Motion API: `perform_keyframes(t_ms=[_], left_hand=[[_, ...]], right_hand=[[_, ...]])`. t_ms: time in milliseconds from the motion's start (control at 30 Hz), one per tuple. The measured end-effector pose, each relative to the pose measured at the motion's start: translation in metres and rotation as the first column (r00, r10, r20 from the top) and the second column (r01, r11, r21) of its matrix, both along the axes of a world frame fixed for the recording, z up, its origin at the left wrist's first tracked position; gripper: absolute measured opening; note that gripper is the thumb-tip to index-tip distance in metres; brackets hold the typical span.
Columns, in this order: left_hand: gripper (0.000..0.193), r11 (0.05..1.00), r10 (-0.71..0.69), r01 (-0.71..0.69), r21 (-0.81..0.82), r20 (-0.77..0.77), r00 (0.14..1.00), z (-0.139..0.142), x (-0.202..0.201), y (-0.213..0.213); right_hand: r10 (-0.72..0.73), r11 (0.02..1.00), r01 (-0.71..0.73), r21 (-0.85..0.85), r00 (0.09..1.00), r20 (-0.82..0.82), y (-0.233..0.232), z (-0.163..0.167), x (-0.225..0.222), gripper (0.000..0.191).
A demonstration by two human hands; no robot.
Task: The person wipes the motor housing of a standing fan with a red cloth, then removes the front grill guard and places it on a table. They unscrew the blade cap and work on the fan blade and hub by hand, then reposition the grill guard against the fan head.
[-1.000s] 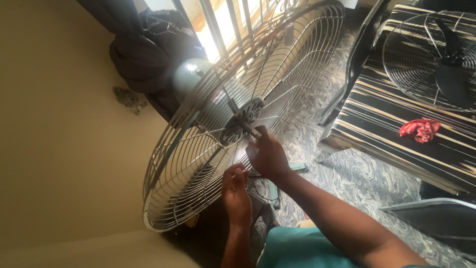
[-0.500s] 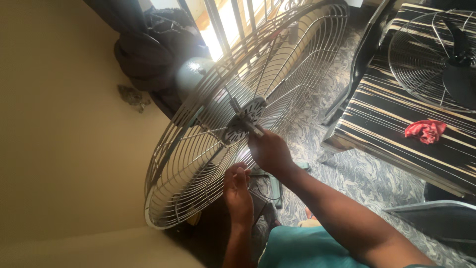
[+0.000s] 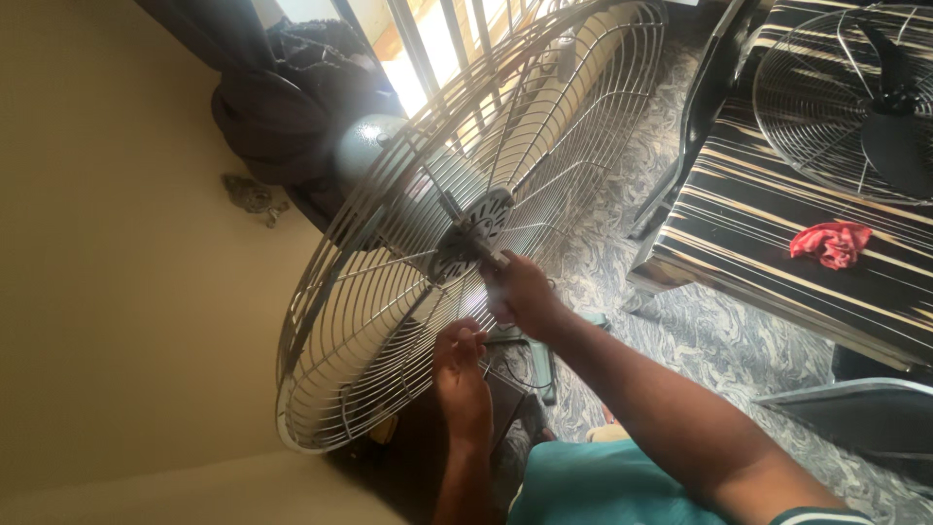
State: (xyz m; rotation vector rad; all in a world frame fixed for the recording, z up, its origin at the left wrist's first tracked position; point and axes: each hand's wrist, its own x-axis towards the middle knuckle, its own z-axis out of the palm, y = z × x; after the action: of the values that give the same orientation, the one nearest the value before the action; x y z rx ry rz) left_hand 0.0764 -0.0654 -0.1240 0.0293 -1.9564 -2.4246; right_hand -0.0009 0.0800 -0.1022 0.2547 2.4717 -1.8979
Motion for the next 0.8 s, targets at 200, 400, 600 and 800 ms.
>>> perform_keyframes(t_ms=[200,400,600,800], left_hand=[[0.019,0.998,0.002,0.000,0.066,-0.034,0.999,0.001,-0.004,-0.005],[0.024,1.000,0.007,-0.007,-0.010,0.031,0.999,-0.005,-0.002,0.001],[0.025,0.997,0.018,-0.012,0.072,-0.077,0.997,0.009,-0.006,0.008],[0.018,0.719,-0.139,-0.400,-0.568,-0.682,0.718,0.061,-0.026,0.003]], right_hand=[[-0.076,0.931,0.227,0.287,0.886,-0.458,-0.009,0.007,0.007,0.021],[-0.124,0.973,0.177,0.148,0.942,-0.311,-0.006,0.000,-0.002,0.014],[0.062,0.932,0.070,0.356,0.937,-0.345,0.004,0.008,0.003,0.025],[-0.033,0.893,0.136,0.430,0.970,-0.240,-0.009,0.014,0.006,0.021]])
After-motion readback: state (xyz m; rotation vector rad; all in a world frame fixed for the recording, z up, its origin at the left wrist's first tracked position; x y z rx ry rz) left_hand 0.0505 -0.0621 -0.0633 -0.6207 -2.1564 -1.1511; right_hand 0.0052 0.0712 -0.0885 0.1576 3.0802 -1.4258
